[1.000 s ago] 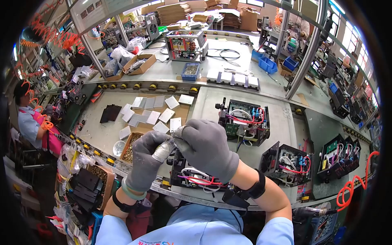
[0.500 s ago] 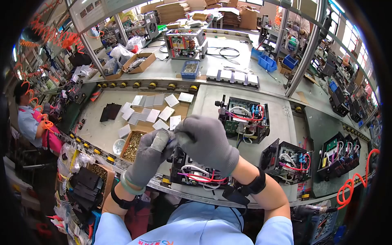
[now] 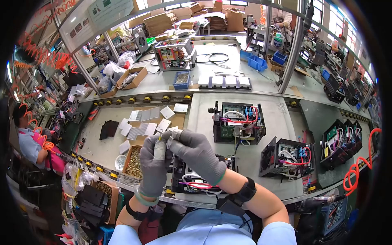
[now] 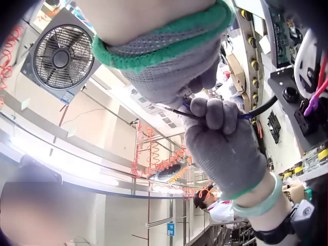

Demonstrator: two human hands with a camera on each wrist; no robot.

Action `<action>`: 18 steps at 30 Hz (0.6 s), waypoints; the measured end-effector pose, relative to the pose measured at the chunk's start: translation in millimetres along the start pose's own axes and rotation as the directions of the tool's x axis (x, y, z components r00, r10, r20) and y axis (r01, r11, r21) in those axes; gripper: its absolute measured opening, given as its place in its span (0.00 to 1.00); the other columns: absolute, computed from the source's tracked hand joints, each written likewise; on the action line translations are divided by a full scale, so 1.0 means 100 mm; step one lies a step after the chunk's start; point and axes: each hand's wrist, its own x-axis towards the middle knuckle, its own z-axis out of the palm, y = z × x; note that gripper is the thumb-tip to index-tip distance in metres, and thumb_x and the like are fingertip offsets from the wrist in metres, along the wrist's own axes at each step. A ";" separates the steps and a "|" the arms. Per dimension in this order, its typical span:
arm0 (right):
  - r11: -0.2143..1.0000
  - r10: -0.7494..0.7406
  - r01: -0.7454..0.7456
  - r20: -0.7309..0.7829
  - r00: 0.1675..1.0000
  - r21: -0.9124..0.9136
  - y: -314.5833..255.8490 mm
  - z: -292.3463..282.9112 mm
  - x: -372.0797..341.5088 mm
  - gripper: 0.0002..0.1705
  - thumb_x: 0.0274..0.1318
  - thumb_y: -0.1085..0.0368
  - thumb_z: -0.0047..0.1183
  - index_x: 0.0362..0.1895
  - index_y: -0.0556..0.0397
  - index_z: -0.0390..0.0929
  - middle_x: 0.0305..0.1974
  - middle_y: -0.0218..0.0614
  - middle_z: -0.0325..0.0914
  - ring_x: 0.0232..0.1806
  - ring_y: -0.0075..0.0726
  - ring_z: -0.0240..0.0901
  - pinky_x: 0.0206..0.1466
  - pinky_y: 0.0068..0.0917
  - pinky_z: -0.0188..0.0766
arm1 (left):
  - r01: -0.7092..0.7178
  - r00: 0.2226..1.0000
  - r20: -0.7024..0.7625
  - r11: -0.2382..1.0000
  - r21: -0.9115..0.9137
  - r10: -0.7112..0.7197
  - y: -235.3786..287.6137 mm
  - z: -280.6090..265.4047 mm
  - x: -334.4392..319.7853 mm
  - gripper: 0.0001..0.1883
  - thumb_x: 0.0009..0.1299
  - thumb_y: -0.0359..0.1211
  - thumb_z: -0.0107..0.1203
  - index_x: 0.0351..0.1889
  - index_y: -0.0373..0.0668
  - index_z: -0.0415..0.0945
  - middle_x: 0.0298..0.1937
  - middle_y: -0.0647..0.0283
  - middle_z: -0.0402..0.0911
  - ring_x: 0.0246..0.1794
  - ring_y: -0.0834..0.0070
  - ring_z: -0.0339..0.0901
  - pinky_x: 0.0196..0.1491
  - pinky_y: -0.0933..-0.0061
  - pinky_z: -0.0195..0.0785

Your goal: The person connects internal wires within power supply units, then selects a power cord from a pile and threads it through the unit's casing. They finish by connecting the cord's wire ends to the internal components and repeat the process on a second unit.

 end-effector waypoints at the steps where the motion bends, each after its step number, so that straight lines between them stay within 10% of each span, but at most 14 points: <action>1: 0.999 -0.050 0.050 -0.027 0.998 0.007 0.06 0.02 0.01 0.12 0.68 0.68 0.52 0.51 0.60 0.81 0.36 0.27 0.78 0.31 0.20 0.76 0.35 0.20 0.77 | -0.051 0.999 0.000 0.998 0.040 0.051 -0.04 0.01 -0.02 0.07 0.81 0.32 0.45 0.46 0.43 0.75 0.26 0.78 0.72 0.21 0.95 0.61 0.22 0.89 0.53; 5: 0.995 -0.027 0.030 -0.033 0.999 0.095 0.09 -0.05 -0.09 0.12 0.66 0.67 0.55 0.50 0.58 0.81 0.39 0.29 0.82 0.38 0.19 0.79 0.45 0.22 0.80 | -0.009 0.993 0.118 0.999 0.047 0.003 0.03 -0.01 -0.04 0.08 0.80 0.34 0.46 0.47 0.42 0.74 0.27 0.76 0.72 0.23 0.93 0.62 0.25 0.88 0.56; 10: 0.986 -0.131 0.152 -0.234 0.963 0.074 0.17 0.04 -0.12 0.09 0.60 0.67 0.63 0.39 0.60 0.81 0.29 0.30 0.80 0.29 0.17 0.76 0.30 0.17 0.74 | 0.189 0.946 0.251 0.978 0.085 -0.204 0.04 -0.10 -0.07 0.09 0.78 0.36 0.51 0.43 0.40 0.75 0.26 0.75 0.71 0.24 0.91 0.63 0.27 0.88 0.56; 18: 0.995 -0.064 0.081 -0.239 0.969 0.060 0.18 0.09 -0.06 0.11 0.58 0.64 0.65 0.38 0.59 0.80 0.30 0.30 0.80 0.30 0.16 0.74 0.32 0.17 0.74 | 0.135 0.984 0.127 0.989 -0.056 -0.127 -0.07 -0.08 -0.18 0.08 0.77 0.36 0.52 0.44 0.41 0.76 0.26 0.77 0.71 0.21 0.92 0.62 0.23 0.88 0.51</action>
